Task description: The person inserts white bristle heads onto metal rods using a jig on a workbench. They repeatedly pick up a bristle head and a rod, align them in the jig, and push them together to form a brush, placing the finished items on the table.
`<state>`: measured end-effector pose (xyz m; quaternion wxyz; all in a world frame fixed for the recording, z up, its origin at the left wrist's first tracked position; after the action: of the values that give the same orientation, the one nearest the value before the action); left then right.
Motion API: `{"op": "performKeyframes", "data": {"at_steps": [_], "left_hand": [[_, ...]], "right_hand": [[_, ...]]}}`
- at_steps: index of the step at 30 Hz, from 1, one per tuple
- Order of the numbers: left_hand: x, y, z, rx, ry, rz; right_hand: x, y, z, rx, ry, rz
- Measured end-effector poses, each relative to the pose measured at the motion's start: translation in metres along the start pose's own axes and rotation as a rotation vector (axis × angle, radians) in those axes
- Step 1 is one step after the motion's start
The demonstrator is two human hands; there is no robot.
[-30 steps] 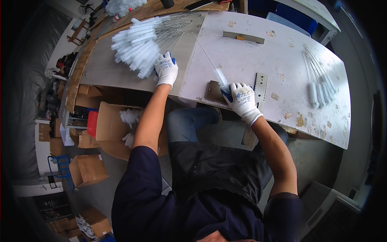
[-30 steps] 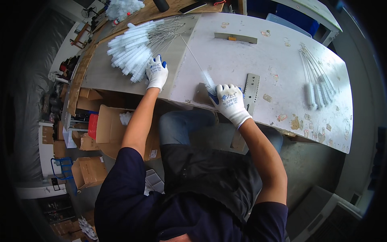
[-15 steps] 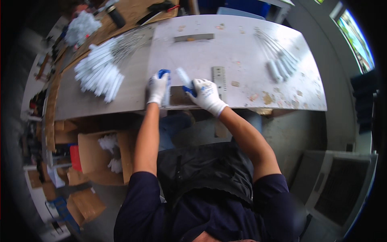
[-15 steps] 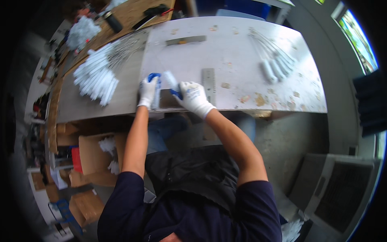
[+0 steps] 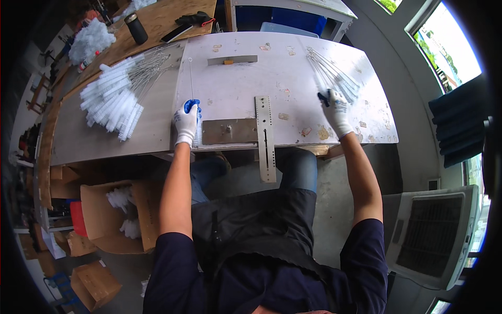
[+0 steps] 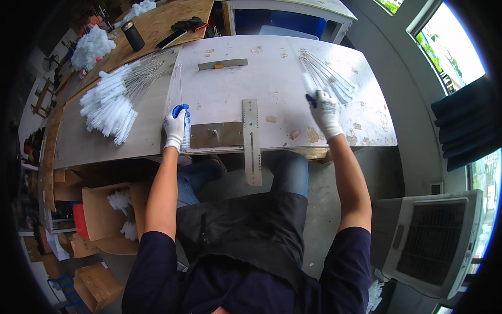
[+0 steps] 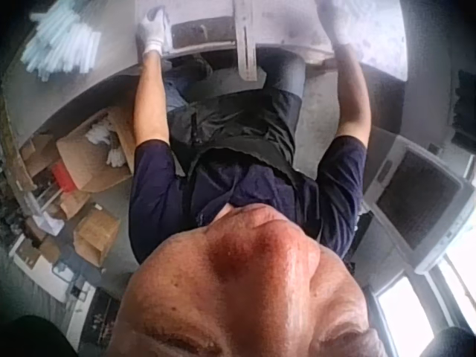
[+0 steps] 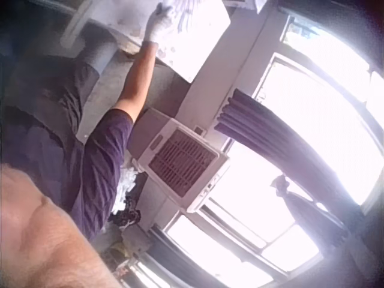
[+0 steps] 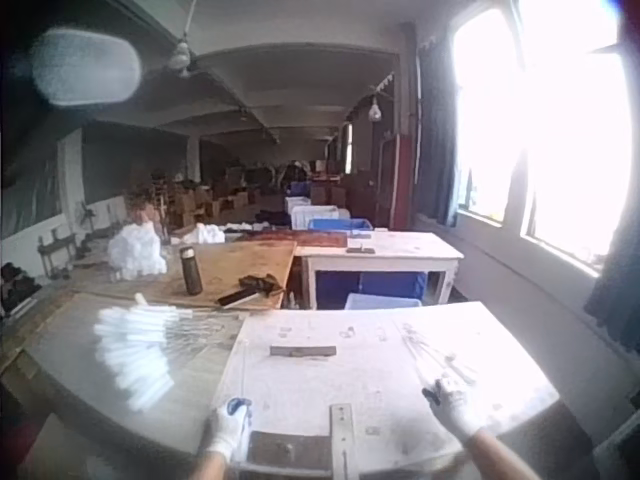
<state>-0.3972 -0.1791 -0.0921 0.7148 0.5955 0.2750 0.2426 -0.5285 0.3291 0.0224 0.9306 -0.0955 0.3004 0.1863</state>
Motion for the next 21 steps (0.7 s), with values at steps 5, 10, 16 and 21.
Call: {"op": "performKeyframes", "data": {"at_steps": [5,10,16,21], "left_hand": [[-0.005,0.003,0.004,-0.067,0.023,-0.065],[-0.006,-0.003,0.005,-0.088,0.045,-0.044],[-0.002,0.005,0.005,-0.146,0.037,0.025],[-0.002,0.018,-0.017,0.444,-0.031,0.347]], "right_hand": [[0.002,0.073,-0.005,0.340,-0.125,-0.091],[0.005,0.014,0.023,0.159,0.138,-0.019],[0.032,-0.169,0.003,-0.542,-0.016,0.139],[0.033,-0.258,-0.031,-0.792,-0.245,-0.015]]}}
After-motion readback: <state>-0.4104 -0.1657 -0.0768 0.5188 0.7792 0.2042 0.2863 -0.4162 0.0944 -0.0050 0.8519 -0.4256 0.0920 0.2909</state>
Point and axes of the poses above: each hand's wrist, its own x-axis away from the middle knuckle, its own z-axis out of the back of the hand, y = z × x, the point moved 10 cm from there along -x, towards the middle knuckle, and after that the axes turned 7 degrees about y, right-handed, at the moved point
